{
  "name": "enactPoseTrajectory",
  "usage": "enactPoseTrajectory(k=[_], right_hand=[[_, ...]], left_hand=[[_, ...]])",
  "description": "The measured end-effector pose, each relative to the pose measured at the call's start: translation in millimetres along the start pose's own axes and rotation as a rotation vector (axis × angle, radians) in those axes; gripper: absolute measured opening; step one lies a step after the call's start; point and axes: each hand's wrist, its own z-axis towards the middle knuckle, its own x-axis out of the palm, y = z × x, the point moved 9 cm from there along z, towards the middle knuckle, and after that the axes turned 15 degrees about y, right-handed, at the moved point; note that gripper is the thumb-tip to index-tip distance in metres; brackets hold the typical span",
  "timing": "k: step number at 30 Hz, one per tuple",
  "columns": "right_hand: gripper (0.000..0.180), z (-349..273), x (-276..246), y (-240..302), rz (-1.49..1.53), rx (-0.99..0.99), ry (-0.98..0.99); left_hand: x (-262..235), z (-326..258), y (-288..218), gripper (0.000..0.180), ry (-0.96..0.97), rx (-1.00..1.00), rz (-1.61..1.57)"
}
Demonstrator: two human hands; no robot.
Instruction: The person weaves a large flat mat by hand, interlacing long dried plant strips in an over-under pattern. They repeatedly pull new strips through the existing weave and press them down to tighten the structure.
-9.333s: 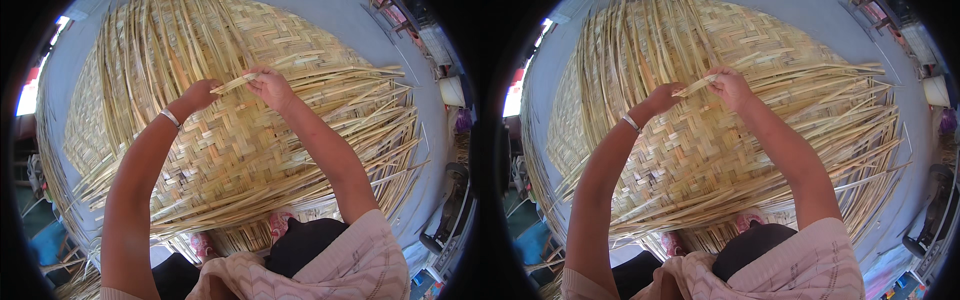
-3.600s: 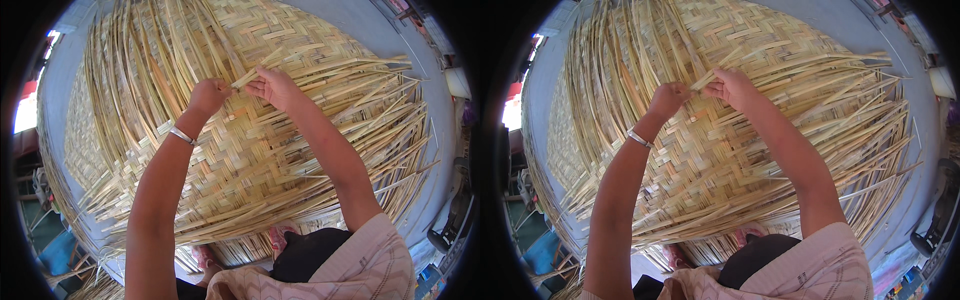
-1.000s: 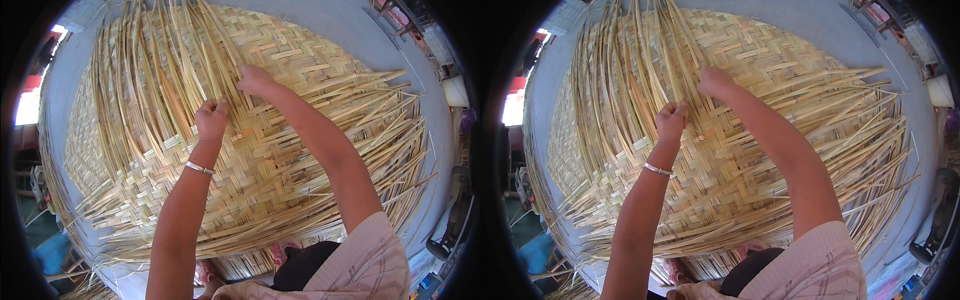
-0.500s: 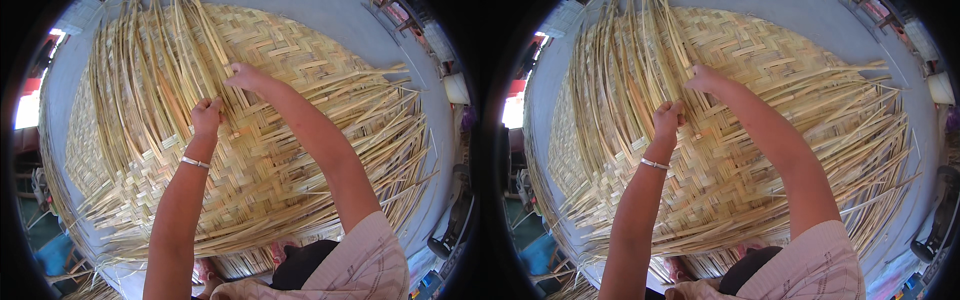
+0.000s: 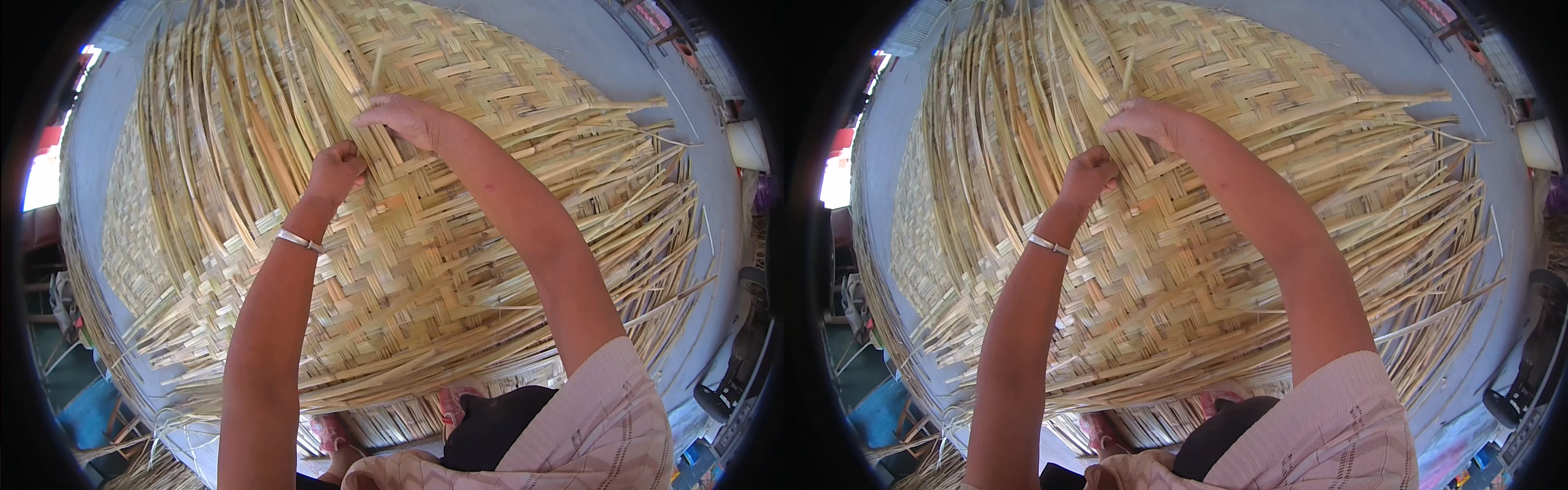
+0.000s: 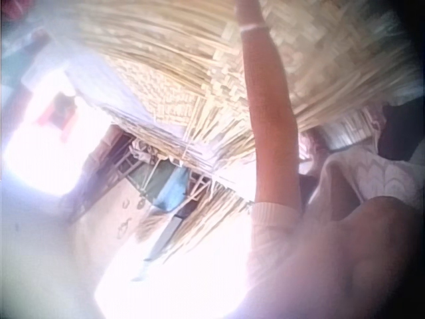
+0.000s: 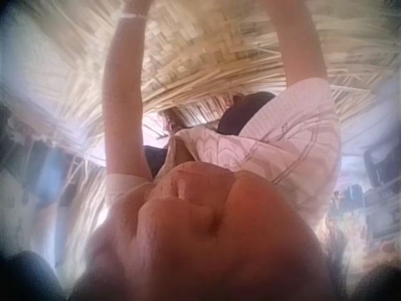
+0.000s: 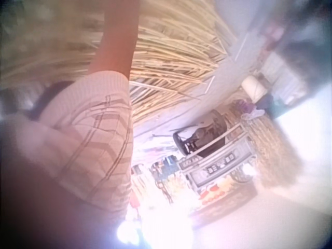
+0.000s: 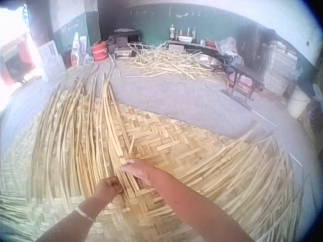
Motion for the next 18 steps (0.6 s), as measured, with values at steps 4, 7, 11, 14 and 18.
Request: enactPoseTrajectory(k=[4,7,11,14,18], right_hand=[[0.028,-18.0,-13.2,6.1,0.129,-0.111,-0.162],[0.022,-42.9,-34.3,6.6,0.093,-0.126,-0.363],[0.017,-78.4,-50.9,-4.5,-0.094,-0.128,-0.538],[0.014,-104.9,-44.7,-5.2,-0.449,-0.236,-0.731],[0.015,-116.4,-47.4,-23.8,-0.400,-0.214,-0.764]], left_hand=[[3.6,7.8,-1.7,0.009,0.106,-0.010,0.087],[2.9,13.7,3.4,0.012,0.128,-0.074,0.107],[3.1,18.9,8.3,0.018,0.117,-0.114,0.183],[-0.5,7.3,8.5,0.026,-0.021,0.023,0.060],[-4.7,-40.1,-5.9,0.033,-0.489,0.291,0.459]])
